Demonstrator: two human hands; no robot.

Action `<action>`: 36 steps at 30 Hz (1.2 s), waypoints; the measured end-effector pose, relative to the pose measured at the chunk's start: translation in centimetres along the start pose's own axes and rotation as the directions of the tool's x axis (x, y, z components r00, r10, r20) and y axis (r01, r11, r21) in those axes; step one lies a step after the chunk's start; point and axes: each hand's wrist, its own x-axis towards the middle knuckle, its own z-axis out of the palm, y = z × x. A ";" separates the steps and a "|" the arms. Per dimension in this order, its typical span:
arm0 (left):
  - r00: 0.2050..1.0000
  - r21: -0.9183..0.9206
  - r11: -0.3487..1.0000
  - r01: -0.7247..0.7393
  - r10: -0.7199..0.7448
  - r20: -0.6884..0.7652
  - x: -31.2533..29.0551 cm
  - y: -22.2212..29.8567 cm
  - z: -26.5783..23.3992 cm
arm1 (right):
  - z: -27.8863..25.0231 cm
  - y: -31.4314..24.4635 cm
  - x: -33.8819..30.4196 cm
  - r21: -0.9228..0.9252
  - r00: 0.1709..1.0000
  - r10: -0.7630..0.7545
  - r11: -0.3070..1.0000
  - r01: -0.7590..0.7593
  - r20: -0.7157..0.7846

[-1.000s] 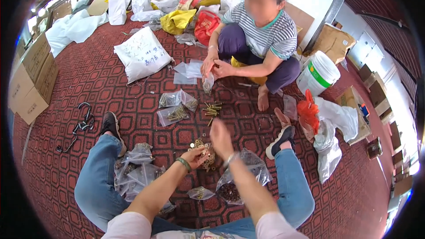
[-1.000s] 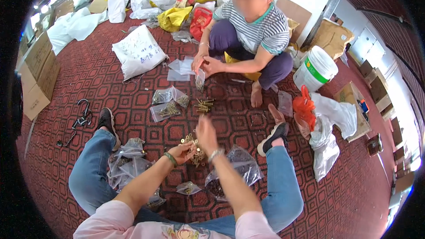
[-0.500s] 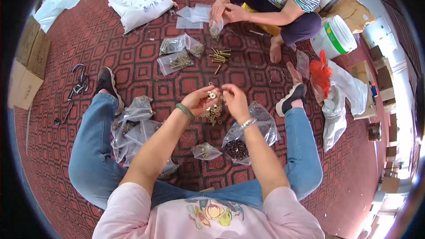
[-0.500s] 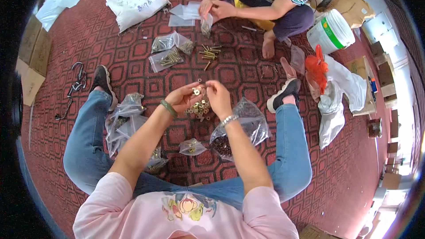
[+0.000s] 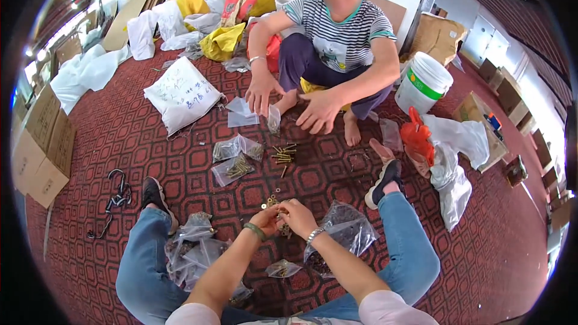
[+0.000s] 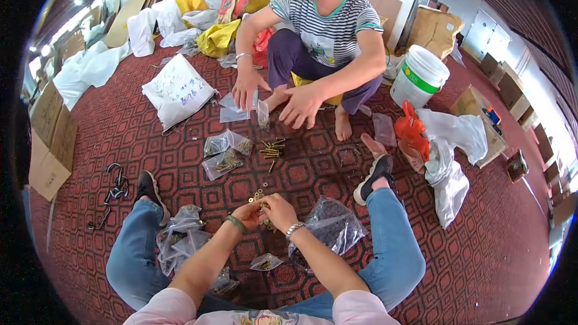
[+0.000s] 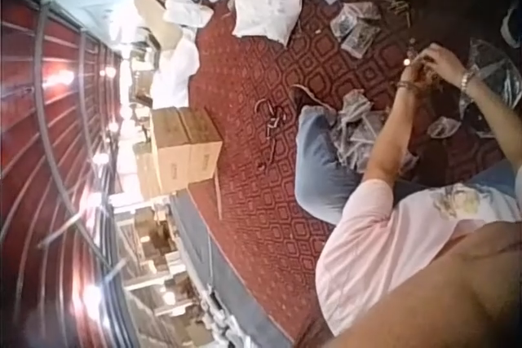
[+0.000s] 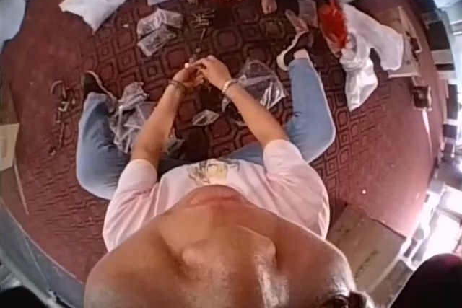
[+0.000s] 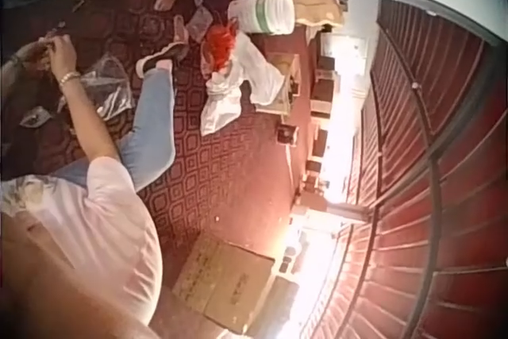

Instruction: Sorting and packaging small gold-colored decorative metal pieces into individual plastic bags.

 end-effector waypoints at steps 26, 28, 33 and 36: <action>0.997 -0.090 0.993 -0.070 0.071 0.007 -5.0 0.4 6.8 | -1.4 1.4 1.8 0.680 0.962 0.253 0.688 -0.253 0.101; 0.994 -0.065 0.994 -0.083 0.078 -0.073 -5.3 1.2 7.7 | -1.5 1.9 1.7 0.953 0.931 0.231 0.038 -0.299 0.283; 0.983 -0.014 0.997 -0.076 0.073 -0.170 -5.5 0.8 8.0 | -1.5 1.6 1.1 0.929 0.891 0.343 0.111 -0.354 0.299; 0.996 -0.018 0.998 -0.055 0.054 -0.069 -5.0 0.5 6.4 | -1.5 0.5 1.0 0.766 0.953 0.279 0.586 -0.263 0.113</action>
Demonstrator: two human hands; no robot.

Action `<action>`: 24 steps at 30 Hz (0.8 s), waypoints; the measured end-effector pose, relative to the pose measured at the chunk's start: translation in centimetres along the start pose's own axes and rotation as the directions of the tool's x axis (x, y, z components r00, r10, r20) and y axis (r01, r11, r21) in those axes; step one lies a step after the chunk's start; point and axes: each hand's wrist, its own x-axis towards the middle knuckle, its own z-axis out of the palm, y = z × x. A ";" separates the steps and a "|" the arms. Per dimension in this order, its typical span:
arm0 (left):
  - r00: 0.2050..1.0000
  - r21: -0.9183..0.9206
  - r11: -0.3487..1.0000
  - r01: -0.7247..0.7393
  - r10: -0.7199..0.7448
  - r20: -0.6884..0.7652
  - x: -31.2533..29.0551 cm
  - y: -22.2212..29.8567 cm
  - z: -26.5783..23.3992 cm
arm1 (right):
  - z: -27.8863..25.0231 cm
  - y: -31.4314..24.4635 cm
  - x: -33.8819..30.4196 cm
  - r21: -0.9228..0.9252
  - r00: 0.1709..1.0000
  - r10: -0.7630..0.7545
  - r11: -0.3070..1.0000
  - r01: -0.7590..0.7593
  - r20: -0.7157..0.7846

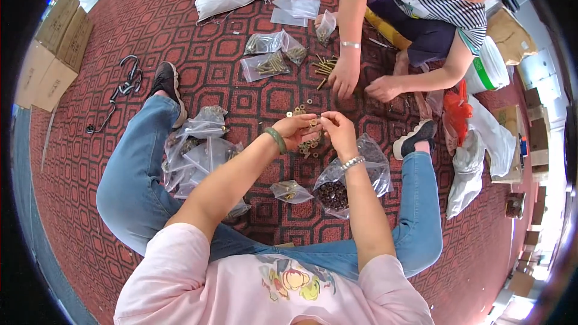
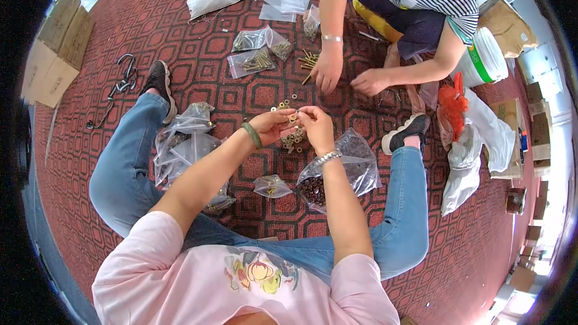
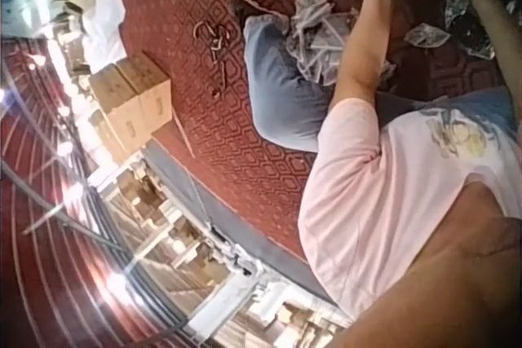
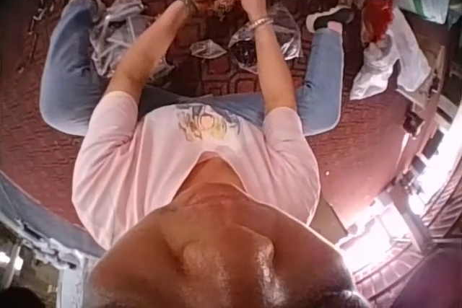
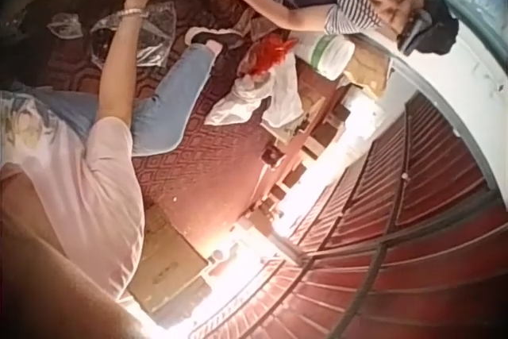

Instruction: Sorting and packaging small gold-colored decorative metal pieces into individual plastic bags.

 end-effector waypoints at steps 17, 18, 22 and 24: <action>0.999 0.093 0.995 0.038 -0.039 0.003 0.0 -0.2 0.3 | -0.5 0.3 0.3 -0.499 0.998 -0.063 0.864 0.069 0.028; 0.999 0.091 0.995 0.038 -0.038 0.002 0.0 -0.2 0.4 | -0.7 0.3 0.4 -0.500 0.998 -0.062 0.864 0.069 0.030; 0.999 -0.025 1.000 0.014 -0.016 -0.048 -0.1 0.0 0.7 | -1.2 1.1 0.8 -0.134 0.995 0.094 0.987 -0.088 0.036; 0.999 -0.036 0.999 0.009 -0.011 -0.043 -0.2 0.1 0.6 | -1.1 1.1 0.8 -0.139 0.995 0.086 0.987 -0.080 0.042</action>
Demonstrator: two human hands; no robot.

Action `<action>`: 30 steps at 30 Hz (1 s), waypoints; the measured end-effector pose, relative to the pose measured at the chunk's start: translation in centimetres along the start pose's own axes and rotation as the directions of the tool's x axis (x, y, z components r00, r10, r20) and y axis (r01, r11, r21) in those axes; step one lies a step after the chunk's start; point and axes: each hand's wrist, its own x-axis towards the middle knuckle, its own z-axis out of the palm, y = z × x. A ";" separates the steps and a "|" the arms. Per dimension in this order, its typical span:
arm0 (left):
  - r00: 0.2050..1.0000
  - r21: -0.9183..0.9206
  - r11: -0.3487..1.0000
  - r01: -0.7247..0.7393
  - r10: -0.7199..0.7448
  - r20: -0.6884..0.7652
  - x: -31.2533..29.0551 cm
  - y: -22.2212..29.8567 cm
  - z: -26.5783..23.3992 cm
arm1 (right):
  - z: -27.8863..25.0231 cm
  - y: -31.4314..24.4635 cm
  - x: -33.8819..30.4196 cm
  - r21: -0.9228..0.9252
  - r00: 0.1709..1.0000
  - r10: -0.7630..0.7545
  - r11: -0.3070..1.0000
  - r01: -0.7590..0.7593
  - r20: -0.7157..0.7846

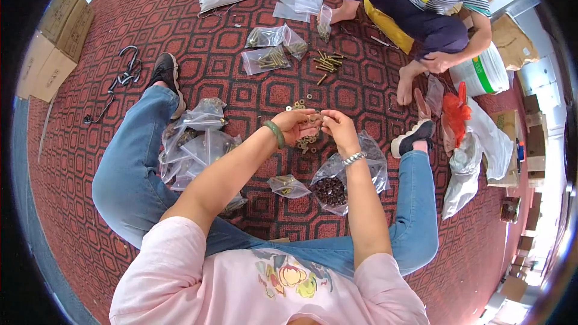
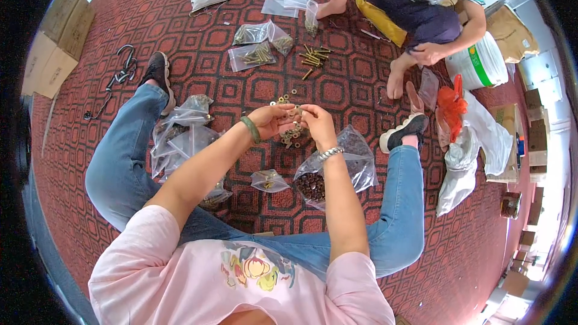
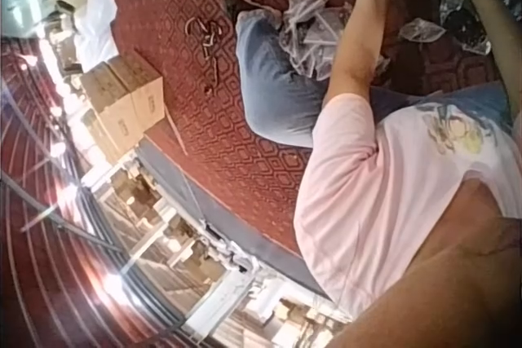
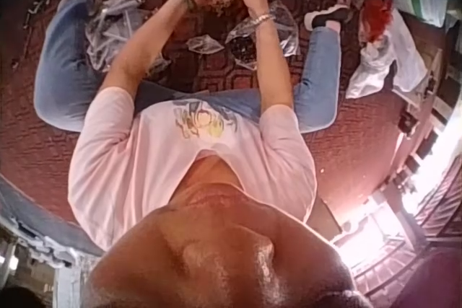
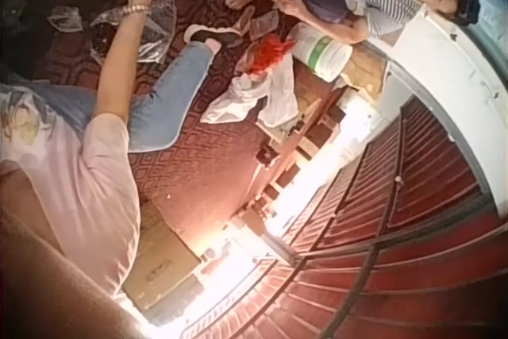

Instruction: Sorting and packaging small gold-colored decorative metal pieces into individual plastic bags.

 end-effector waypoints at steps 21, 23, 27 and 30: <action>0.999 -0.038 0.998 0.045 -0.045 0.005 0.7 0.0 -0.8 | 0.0 0.3 0.2 -0.037 0.990 -0.123 0.992 0.120 -0.074; 0.999 -0.032 0.998 0.045 -0.045 0.005 0.4 0.0 -1.3 | 0.7 0.3 0.2 -0.168 0.994 -0.099 0.982 0.089 -0.051; 0.998 -0.036 0.998 0.055 -0.055 -0.009 0.3 -0.4 -1.1 | 0.7 1.3 0.5 -0.118 0.986 -0.160 0.981 0.155 -0.038; 0.999 -0.040 0.998 0.049 -0.049 -0.016 0.3 -0.6 -0.9 | 0.7 0.4 -0.1 -0.083 0.991 -0.134 0.988 0.131 -0.029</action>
